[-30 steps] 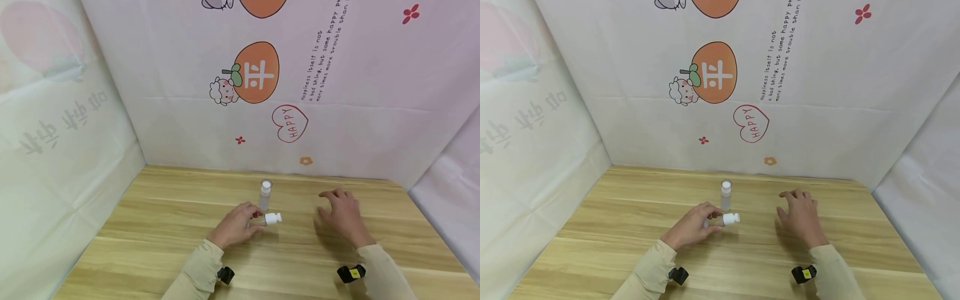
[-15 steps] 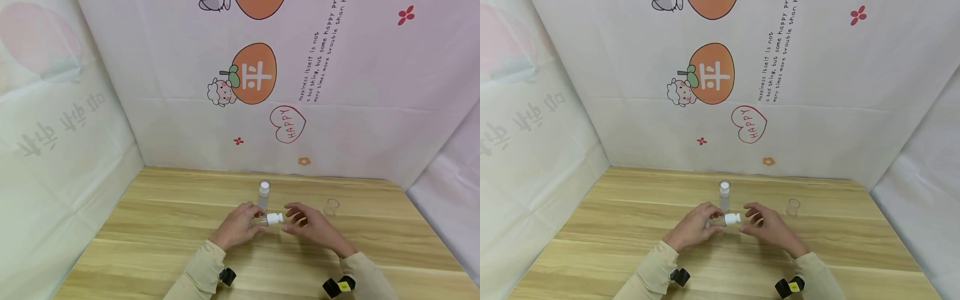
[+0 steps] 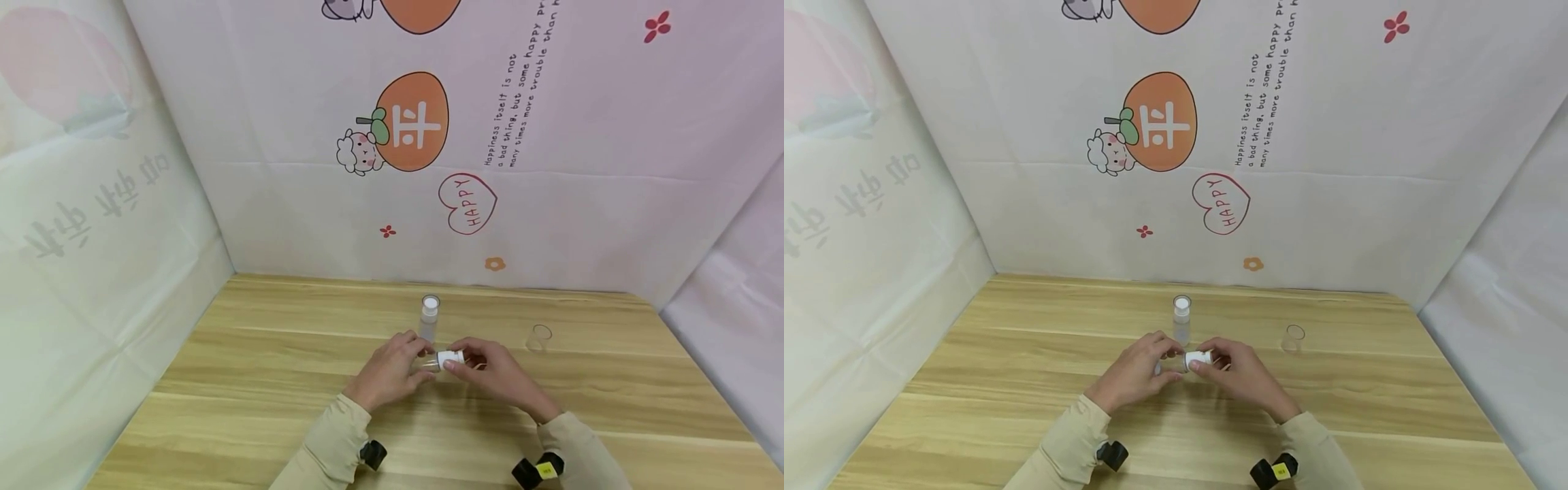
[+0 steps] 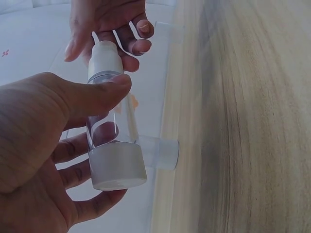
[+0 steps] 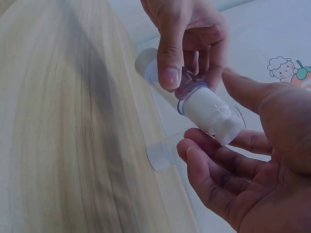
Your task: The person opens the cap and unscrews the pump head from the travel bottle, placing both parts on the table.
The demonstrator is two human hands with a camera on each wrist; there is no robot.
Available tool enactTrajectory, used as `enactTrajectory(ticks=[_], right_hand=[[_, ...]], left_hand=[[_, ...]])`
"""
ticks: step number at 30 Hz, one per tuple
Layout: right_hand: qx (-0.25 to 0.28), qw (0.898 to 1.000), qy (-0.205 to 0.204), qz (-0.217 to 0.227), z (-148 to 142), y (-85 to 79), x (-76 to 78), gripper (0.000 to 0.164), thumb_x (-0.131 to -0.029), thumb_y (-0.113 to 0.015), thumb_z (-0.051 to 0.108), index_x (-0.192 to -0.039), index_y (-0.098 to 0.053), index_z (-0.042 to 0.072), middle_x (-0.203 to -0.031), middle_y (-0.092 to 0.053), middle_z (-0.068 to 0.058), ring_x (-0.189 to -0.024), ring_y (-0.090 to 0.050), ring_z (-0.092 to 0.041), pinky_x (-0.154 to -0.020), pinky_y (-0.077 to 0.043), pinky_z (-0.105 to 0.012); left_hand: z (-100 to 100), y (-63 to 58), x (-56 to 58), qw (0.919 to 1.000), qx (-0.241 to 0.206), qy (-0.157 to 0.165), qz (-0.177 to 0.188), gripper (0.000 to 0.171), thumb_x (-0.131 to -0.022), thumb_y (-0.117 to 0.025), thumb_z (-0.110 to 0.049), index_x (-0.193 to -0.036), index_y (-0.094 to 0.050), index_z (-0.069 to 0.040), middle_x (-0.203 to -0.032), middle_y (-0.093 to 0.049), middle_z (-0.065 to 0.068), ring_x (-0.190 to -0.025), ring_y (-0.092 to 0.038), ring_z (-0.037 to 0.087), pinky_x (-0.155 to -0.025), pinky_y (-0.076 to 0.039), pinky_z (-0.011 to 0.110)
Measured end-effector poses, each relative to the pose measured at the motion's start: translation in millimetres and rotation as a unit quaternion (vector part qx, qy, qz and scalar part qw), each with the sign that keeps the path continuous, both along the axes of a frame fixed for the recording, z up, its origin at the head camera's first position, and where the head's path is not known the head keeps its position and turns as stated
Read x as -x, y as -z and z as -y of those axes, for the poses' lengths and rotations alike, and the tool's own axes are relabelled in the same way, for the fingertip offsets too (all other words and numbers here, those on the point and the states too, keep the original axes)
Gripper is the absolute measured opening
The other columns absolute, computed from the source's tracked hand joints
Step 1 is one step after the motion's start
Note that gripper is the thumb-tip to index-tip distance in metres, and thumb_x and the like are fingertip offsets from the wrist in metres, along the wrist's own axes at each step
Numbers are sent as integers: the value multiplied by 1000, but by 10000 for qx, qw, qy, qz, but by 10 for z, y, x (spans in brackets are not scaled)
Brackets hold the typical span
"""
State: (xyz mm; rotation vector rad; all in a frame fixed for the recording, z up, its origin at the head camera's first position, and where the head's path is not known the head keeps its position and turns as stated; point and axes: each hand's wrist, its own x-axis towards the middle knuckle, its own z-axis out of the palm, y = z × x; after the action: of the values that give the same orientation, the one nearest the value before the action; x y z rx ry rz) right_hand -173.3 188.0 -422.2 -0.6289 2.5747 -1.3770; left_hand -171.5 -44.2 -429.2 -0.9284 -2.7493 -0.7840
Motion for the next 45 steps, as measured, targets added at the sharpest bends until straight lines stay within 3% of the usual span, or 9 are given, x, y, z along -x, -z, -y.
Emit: enactTrajectory(ticks=[7,11,18,26,45], right_hand=[[221,9996,181,13,34,23,-7,29,-98,-70,31,-110,-69,5,-89,-67,-17,-75,-63,-23,-60,-53,-28],[319,9991,277,-11,54,46,-8,24,-98,-70,26,-108,-69,4,-88,-67,-19,-76,-65,-29,-60,-55,-28],[366,9982,475,-96,91,35,-14,25,-97,-72,21,-108,-71,-2,-86,-69,-17,-73,-67,-25,-60,-58,-33],[443,9976,490,195,96,18,10,27,-96,-72,22,-109,-71,-2,-87,-71,-15,-77,-70,-30,-66,-60,-43],[514,9974,464,-187,120,50,1,26,-95,-74,17,-107,-72,-6,-82,-73,-9,-72,-72,-29,-62,-60,-38]], left_hand=[[-9,3,-2,9998,10,43,-196,35,-88,-82,-27,-116,-69,-10,-106,-64,0,-95,-59,13,-80,-52,26],[-12,-5,-5,9996,48,64,-274,36,-88,-82,-27,-117,-69,-10,-108,-64,0,-96,-60,13,-82,-52,26],[-6,-13,-4,9994,119,114,-296,36,-89,-80,-27,-118,-69,-9,-110,-66,1,-98,-61,13,-84,-52,27],[29,-29,11,9994,26,102,-333,37,-88,-81,-27,-119,-69,-9,-111,-67,1,-100,-62,15,-85,-53,28],[49,-45,22,9997,58,195,-169,34,-90,-78,-26,-119,-69,-10,-112,-67,1,-103,-61,14,-87,-52,29]])
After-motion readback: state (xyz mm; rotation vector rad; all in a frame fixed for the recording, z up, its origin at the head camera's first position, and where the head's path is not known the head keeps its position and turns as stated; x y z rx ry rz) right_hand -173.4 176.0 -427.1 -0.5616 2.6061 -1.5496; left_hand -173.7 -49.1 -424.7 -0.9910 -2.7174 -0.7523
